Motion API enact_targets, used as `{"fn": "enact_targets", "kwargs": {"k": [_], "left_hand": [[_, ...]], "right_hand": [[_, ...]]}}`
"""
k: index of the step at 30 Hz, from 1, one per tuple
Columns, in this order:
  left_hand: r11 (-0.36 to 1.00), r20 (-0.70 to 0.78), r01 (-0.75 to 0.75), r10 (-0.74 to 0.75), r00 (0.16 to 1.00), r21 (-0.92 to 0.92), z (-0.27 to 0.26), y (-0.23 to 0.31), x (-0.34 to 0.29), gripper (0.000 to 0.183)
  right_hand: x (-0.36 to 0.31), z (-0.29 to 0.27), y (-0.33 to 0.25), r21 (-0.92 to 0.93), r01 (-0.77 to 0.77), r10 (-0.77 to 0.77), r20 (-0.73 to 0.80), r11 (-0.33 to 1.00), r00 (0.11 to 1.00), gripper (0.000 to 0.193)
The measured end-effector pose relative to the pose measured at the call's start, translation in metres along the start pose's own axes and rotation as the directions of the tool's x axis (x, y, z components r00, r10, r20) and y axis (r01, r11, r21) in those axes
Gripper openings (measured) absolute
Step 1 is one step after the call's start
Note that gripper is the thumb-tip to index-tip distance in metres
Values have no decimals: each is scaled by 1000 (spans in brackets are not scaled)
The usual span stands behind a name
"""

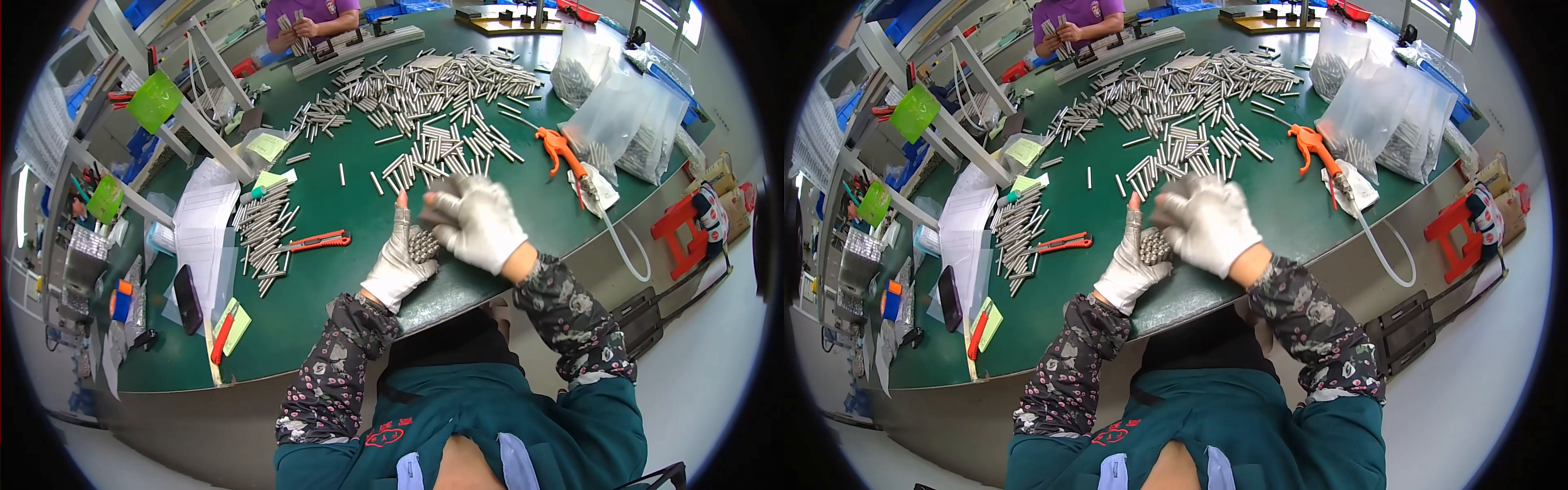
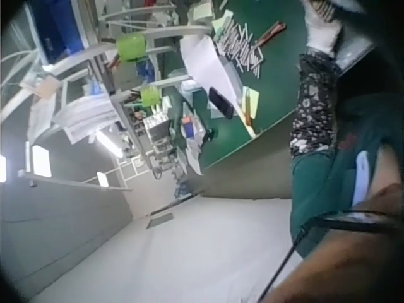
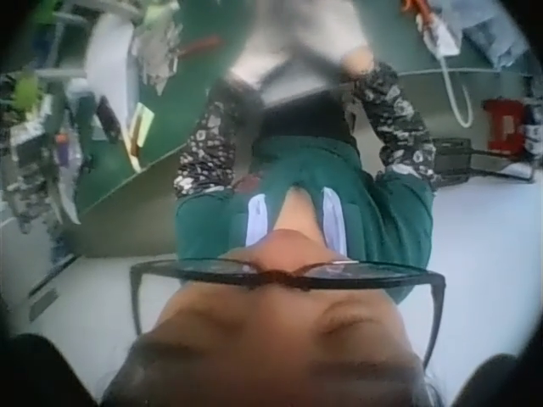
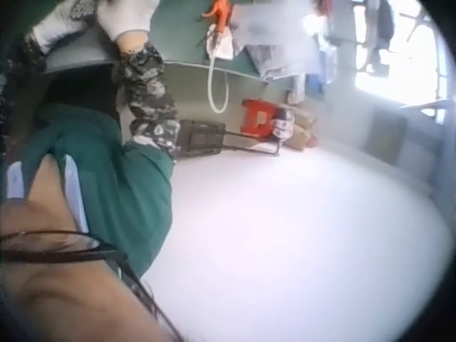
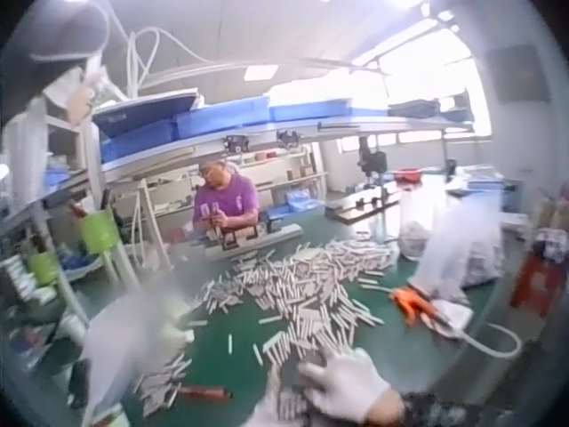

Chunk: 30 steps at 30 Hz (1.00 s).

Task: The recorder sorts small cylindrical metal pins and bundles them into organized packs using rubber bands.

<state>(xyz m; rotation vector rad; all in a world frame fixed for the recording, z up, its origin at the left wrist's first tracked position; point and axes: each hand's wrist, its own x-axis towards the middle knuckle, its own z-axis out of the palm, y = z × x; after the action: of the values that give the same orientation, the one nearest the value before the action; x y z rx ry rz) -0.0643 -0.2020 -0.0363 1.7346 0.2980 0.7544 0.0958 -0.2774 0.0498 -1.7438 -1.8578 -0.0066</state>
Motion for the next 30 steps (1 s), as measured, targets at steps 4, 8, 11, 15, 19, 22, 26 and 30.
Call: {"fn": "enact_targets", "kwargs": {"k": [4,8,11,15,19,22,26,30], "left_hand": [[995,-13,-28,30,999,99,5,17,8,114],[951,-32,308,-308,951,8,2,11,4,121],[990,-24,-21,18,1000,-137,10,9,2,114],[966,-24,258,-258,966,13,6,9,4,115],[996,-37,-34,37,999,84,4,5,4,116],[981,-38,146,-142,989,129,5,15,1,113],[997,-36,71,-72,997,-24,7,14,0,111],[984,-46,101,-109,993,-144,5,15,-1,108]], "right_hand": [[-7,-4,1,-10,185,-185,-132,983,974,35],[6,-10,1,-313,-72,54,-63,947,997,32],[-7,-10,-2,-64,88,-90,-23,994,996,31],[2,-8,6,-152,-65,60,-35,986,998,30],[-8,0,-1,-13,119,-120,-73,993,990,32],[-8,-7,8,-307,-144,129,-69,941,989,34],[-29,0,34,-335,-149,137,-59,930,989,44],[-35,-9,11,-249,-26,-25,-197,968,980,56]]}}
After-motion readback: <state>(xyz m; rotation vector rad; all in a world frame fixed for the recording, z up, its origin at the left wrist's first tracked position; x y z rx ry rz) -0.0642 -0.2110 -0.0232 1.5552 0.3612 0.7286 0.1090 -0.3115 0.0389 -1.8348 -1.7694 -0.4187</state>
